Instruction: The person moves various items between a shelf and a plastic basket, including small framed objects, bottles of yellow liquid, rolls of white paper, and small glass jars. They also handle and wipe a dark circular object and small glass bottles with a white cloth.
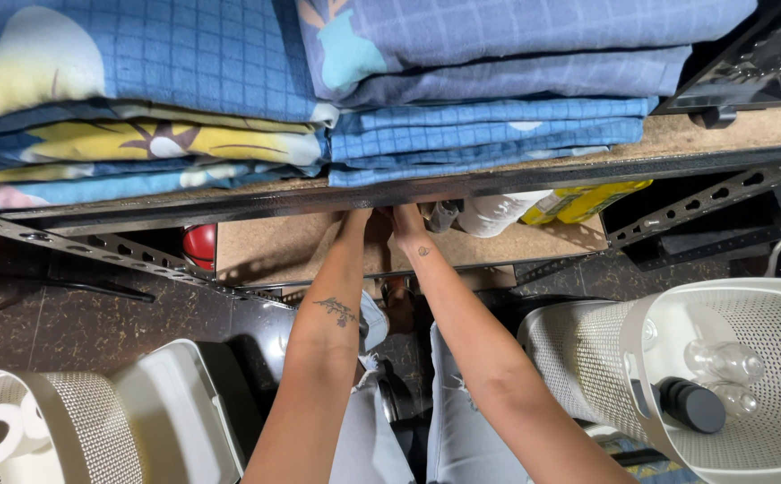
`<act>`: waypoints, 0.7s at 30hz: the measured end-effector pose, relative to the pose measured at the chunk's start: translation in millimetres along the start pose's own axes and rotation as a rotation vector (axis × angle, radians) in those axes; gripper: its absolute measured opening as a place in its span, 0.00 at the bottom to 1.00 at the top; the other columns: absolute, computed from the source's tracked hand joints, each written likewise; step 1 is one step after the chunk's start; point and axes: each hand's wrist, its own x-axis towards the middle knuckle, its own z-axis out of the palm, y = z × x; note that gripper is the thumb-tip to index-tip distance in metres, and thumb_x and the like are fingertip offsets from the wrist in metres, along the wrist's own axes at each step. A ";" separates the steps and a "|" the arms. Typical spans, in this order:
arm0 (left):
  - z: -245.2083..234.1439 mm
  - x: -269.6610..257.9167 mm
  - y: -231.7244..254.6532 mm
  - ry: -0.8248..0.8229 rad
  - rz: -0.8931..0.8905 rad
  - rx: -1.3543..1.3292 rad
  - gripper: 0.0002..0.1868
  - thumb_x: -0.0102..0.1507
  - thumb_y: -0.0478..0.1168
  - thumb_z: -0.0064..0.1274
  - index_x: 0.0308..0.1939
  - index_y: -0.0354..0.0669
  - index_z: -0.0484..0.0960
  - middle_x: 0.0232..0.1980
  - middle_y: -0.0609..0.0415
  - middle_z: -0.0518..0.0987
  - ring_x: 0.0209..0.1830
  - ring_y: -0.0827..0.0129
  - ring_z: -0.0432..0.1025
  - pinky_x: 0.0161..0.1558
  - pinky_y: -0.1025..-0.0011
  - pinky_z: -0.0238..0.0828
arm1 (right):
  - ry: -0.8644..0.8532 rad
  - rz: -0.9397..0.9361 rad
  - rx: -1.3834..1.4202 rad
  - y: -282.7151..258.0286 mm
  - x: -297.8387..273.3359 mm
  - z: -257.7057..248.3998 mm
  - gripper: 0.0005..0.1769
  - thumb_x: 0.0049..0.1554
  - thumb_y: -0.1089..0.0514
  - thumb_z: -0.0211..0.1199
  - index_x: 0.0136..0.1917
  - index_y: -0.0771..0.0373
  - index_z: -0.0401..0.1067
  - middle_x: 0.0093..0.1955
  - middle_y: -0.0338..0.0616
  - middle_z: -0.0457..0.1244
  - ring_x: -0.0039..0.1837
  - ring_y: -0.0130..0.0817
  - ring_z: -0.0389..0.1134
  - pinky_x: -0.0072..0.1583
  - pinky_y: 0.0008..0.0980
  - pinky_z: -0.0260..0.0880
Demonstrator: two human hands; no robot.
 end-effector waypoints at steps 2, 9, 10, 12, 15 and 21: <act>1.7 4.2 -12.0 -0.001 -0.015 -0.015 0.34 0.73 0.55 0.35 0.81 0.50 0.50 0.82 0.47 0.52 0.82 0.50 0.49 0.75 0.44 0.52 | 0.006 0.010 -0.002 -3.2 -8.3 0.8 0.30 0.68 0.56 0.47 0.81 0.64 0.54 0.81 0.53 0.51 0.82 0.58 0.47 0.79 0.60 0.41; 16.4 19.2 -80.1 -0.027 -0.066 -0.033 0.35 0.74 0.56 0.32 0.83 0.52 0.46 0.85 0.48 0.48 0.84 0.50 0.45 0.77 0.43 0.49 | 0.016 -0.061 -0.108 -33.1 -124.2 13.7 0.37 0.70 0.60 0.43 0.85 0.70 0.31 0.86 0.70 0.33 0.85 0.63 0.36 0.82 0.60 0.36; 20.1 16.2 -99.9 -0.039 -0.069 -0.022 0.35 0.74 0.56 0.32 0.83 0.52 0.46 0.85 0.48 0.48 0.84 0.50 0.45 0.77 0.43 0.49 | 0.030 -0.062 -0.099 -40.0 -144.5 10.5 0.37 0.70 0.60 0.43 0.85 0.70 0.31 0.86 0.70 0.33 0.85 0.63 0.36 0.82 0.60 0.36; 31.0 6.6 -143.2 -0.031 0.056 -0.053 0.40 0.72 0.67 0.37 0.83 0.64 0.43 0.86 0.54 0.47 0.85 0.62 0.43 0.80 0.60 0.45 | 0.004 -0.055 -0.291 -53.4 -186.9 -0.2 0.35 0.69 0.47 0.45 0.80 0.73 0.52 0.81 0.68 0.49 0.82 0.56 0.49 0.79 0.55 0.49; 51.2 -50.4 -188.3 -0.190 0.052 -0.181 0.36 0.74 0.62 0.35 0.82 0.58 0.47 0.85 0.54 0.49 0.85 0.63 0.44 0.80 0.61 0.44 | 0.006 -0.086 -0.339 -40.2 -218.9 -42.2 0.30 0.68 0.49 0.49 0.78 0.64 0.60 0.79 0.58 0.55 0.79 0.48 0.56 0.76 0.49 0.56; 103.1 -180.3 -240.5 -0.583 -0.005 -0.623 0.27 0.77 0.46 0.28 0.79 0.39 0.59 0.83 0.53 0.55 0.83 0.68 0.47 0.82 0.64 0.42 | 0.196 -0.245 -0.315 -11.6 -280.8 -158.5 0.29 0.67 0.49 0.48 0.74 0.70 0.65 0.77 0.62 0.56 0.81 0.48 0.53 0.80 0.47 0.49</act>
